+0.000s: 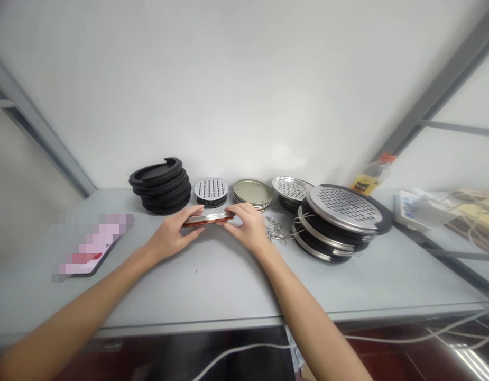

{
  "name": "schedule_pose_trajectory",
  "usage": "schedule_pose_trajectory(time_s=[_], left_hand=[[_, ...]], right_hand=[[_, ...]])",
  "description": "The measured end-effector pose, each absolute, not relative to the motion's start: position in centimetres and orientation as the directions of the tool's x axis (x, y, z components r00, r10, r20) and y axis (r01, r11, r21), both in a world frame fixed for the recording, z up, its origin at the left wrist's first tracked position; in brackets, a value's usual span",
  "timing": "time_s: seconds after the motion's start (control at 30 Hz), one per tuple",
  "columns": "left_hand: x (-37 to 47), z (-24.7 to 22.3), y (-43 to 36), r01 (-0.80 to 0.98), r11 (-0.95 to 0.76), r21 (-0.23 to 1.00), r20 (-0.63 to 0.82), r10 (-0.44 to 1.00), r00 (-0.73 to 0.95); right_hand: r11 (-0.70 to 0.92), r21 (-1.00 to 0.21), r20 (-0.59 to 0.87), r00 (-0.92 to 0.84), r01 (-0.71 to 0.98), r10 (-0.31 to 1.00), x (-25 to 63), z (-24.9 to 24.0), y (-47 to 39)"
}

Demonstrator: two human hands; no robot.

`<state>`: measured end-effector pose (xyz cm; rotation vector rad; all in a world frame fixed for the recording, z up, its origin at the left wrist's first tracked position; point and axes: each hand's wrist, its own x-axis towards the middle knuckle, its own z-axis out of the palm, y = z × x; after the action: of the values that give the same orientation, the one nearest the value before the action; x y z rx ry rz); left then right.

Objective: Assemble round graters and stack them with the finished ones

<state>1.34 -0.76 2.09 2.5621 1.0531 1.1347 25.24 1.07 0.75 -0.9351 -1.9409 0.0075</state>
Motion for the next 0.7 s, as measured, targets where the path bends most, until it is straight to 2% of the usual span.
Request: schedule_pose_trajectory(time_s=[0.2,0.33,0.4,0.6,0.7], left_hand=[[0.9,1.3,0.2,0.418,-0.853,0.312,0.630,0.515,0.581],[0.8,1.2,0.5,0.320,-0.894,0.314,0.594,0.448,0.669],[0.7,1.3,0.4,0.341,-0.882,0.326,0.559,0.471,0.683],[0.5,2.0,0.0,0.593,-0.736,0.325,0.446,0.673,0.590],[0.5,2.0,-0.1,0.637,-0.685,0.353,0.381,0.727,0.571]], right_hand=[[0.680,-0.441,0.629,-0.339,0.586,0.700,25.9,0.5,2.0],[0.737,-0.418,0.572,-0.477,0.531,0.668,26.5,-0.2,3.0],[0.749,-0.403,0.562,-0.503,0.526,0.656,26.7,-0.4,3.1],[0.716,-0.343,0.550,-0.488,0.609,0.678,26.7,-0.6,3.0],[0.701,-0.308,0.566,-0.468,0.643,0.679,26.6,-0.3,2.7]])
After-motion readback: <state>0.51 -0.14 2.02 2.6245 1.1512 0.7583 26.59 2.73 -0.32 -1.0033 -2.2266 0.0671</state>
